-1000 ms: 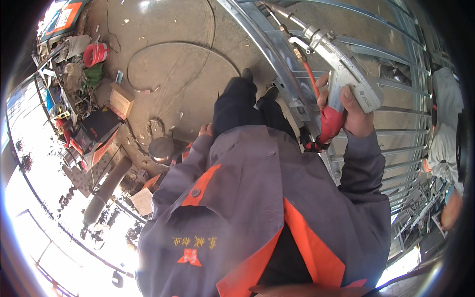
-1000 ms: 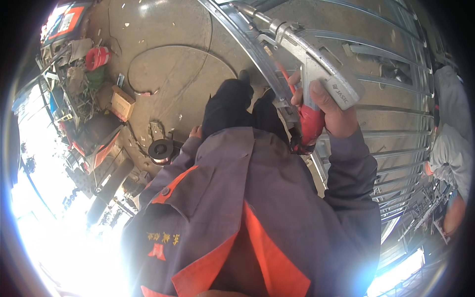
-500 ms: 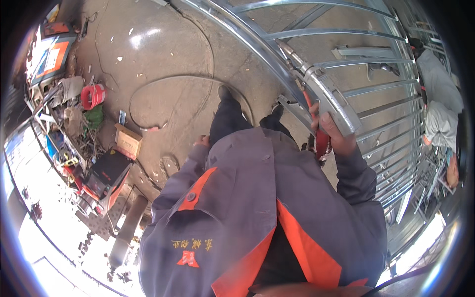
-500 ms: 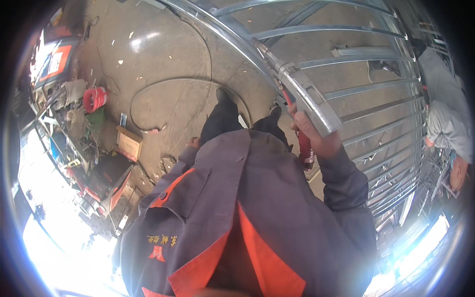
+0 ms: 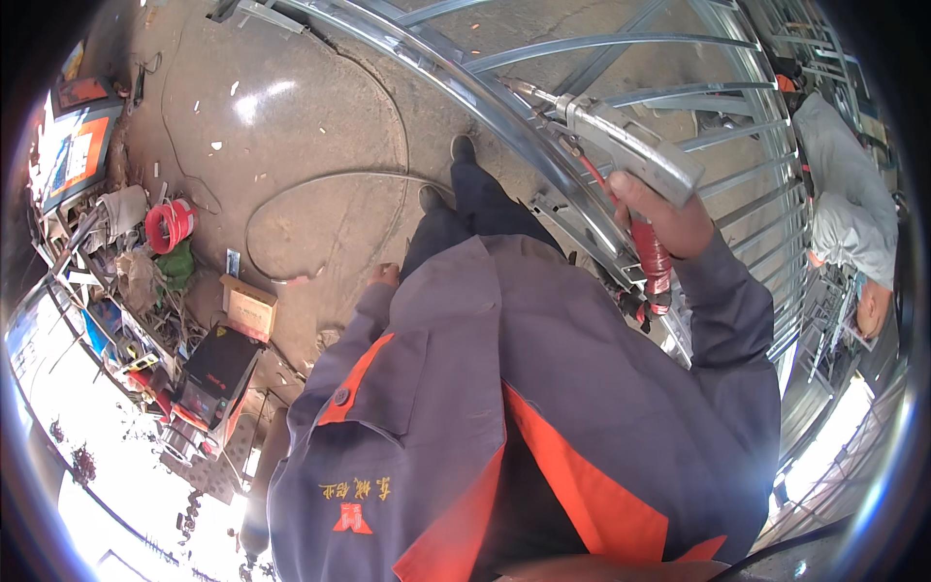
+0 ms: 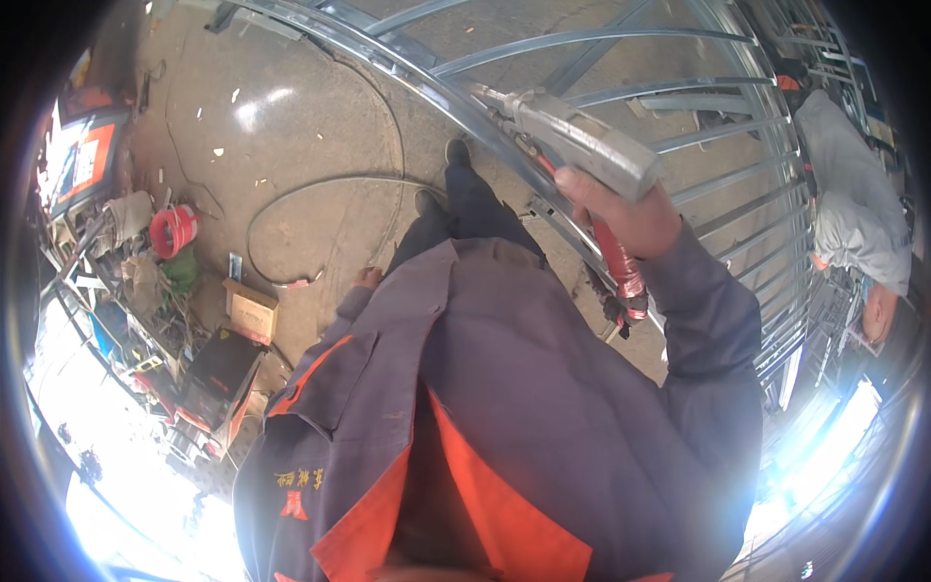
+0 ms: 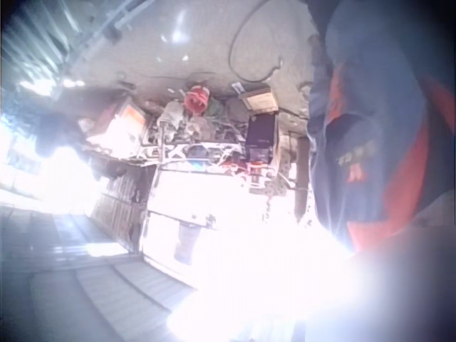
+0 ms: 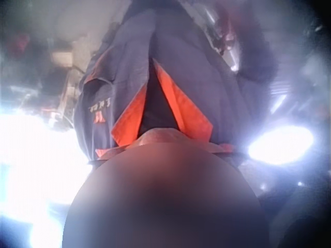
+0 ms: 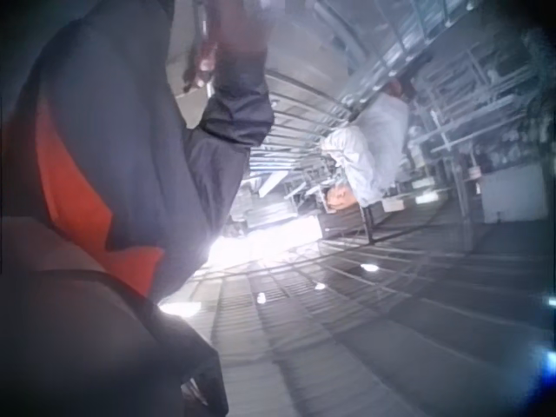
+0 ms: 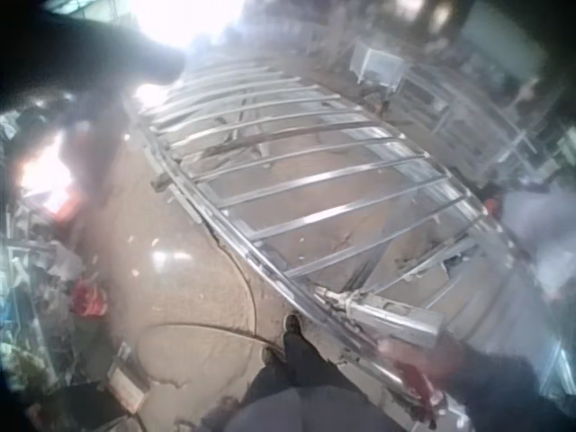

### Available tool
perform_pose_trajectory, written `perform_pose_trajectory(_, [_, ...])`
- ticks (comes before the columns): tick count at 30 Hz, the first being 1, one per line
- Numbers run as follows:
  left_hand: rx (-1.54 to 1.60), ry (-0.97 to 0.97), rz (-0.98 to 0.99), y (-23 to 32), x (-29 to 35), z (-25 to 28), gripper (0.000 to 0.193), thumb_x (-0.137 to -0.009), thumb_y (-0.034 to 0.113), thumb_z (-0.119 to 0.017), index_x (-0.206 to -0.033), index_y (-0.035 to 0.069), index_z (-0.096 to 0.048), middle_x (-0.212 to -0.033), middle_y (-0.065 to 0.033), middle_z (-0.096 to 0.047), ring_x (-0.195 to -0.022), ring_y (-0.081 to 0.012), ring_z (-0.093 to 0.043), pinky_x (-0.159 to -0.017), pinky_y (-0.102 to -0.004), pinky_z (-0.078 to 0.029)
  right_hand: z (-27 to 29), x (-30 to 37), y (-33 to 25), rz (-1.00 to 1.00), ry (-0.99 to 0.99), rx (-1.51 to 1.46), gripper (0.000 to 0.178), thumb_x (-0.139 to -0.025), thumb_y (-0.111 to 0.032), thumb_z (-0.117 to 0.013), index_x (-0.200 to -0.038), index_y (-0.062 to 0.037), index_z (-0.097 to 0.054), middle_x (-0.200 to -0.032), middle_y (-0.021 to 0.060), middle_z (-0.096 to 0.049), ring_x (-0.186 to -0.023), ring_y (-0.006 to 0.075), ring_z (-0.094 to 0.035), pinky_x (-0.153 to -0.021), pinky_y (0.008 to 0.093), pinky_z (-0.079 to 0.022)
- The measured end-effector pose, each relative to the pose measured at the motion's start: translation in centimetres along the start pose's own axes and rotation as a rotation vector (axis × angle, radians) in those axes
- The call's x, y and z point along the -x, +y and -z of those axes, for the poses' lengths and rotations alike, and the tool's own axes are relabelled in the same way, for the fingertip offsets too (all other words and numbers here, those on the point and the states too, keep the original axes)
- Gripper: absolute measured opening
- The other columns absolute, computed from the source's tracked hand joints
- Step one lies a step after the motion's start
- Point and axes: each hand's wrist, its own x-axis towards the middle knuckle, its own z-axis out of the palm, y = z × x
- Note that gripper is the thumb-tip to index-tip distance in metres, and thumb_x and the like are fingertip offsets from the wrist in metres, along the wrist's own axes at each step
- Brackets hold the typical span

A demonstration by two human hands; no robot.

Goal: The person welds joints on a large curved metal frame using a handheld welding torch, then positions a long metal bar into the frame and continues welding along the structure. The person moves around the frame to access different joints and maintains control of the torch throughout.

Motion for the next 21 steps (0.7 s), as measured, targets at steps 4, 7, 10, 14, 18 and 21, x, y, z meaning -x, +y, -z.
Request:
perform_pose_trajectory(4, [0.096,0.035,0.091,0.8,-0.9,1.3,0.046,-0.091,0.040,-0.062,-0.119,0.004,-0.068,-0.101,-0.0167,-0.074,-0.096,-0.0288,-0.072,-0.087,-0.0375,-0.055,2.4,-6.4,-0.3,-0.103,-0.106,-0.059,0.032,-0.091,-0.021,-0.072,-0.114,-0.0003,-0.064,-0.088,0.0035,-0.064,-0.066,0.0106,-0.061,-0.058,0.0266,-0.050])
perform_pose_trajectory(7, [-0.187,0.053,-0.077,1.3,-1.1,1.4,0.046,-0.091,0.046,-0.060,-0.121,0.012,-0.068,-0.108,-0.0177,-0.073,-0.102,-0.0320,-0.070,-0.092,-0.0395,-0.054,4.0,-10.8,0.6,-0.182,-0.169,-0.147,0.033,-0.088,-0.018,-0.073,-0.114,-0.0001,-0.064,-0.088,0.0048,-0.065,-0.067,0.0121,-0.062,-0.058,0.0275,-0.051])
perform_pose_trajectory(10, [-0.096,0.019,0.106,3.0,-2.4,0.4,0.047,-0.090,0.052,-0.060,-0.122,0.019,-0.069,-0.114,-0.0182,-0.072,-0.109,-0.0339,-0.069,-0.096,-0.0411,-0.052,5.3,-13.7,1.9,-0.240,-0.220,-0.242,0.033,-0.087,-0.015,-0.074,-0.114,-0.0002,-0.064,-0.088,0.0065,-0.066,-0.069,0.0137,-0.063,-0.058,0.0284,-0.052])
perform_pose_trajectory(14, [-0.017,-0.030,0.380,5.7,-3.1,0.6,0.050,-0.089,0.054,-0.061,-0.125,0.020,-0.068,-0.118,-0.0177,-0.071,-0.112,-0.0334,-0.068,-0.098,-0.0412,-0.052,6.6,-16.1,3.1,-0.300,-0.278,-0.328,0.031,-0.086,-0.014,-0.075,-0.112,-0.0005,-0.064,-0.086,0.0074,-0.066,-0.068,0.0142,-0.063,-0.057,0.0285,-0.053])
perform_pose_trajectory(18, [0.046,-0.020,0.342,8.5,-2.6,1.4,0.050,-0.088,0.052,-0.064,-0.125,0.018,-0.068,-0.118,-0.0181,-0.071,-0.113,-0.0324,-0.068,-0.098,-0.0410,-0.052,7.4,-16.9,3.4,-0.360,-0.315,-0.339,0.028,-0.087,-0.014,-0.075,-0.109,-0.0013,-0.064,-0.084,0.0064,-0.066,-0.066,0.0130,-0.063,-0.058,0.0274,-0.052])
perform_pose_trajectory(21, [0.022,-0.012,0.348,9.9,-2.5,1.8,0.050,-0.087,0.051,-0.065,-0.124,0.016,-0.069,-0.118,-0.0179,-0.071,-0.112,-0.0318,-0.068,-0.097,-0.0408,-0.052,7.8,-17.2,3.4,-0.360,-0.351,-0.338,0.025,-0.087,-0.021,-0.077,-0.102,-0.0030,-0.067,-0.081,0.0048,-0.066,-0.066,0.0129,-0.064,-0.061,0.0275,-0.052])
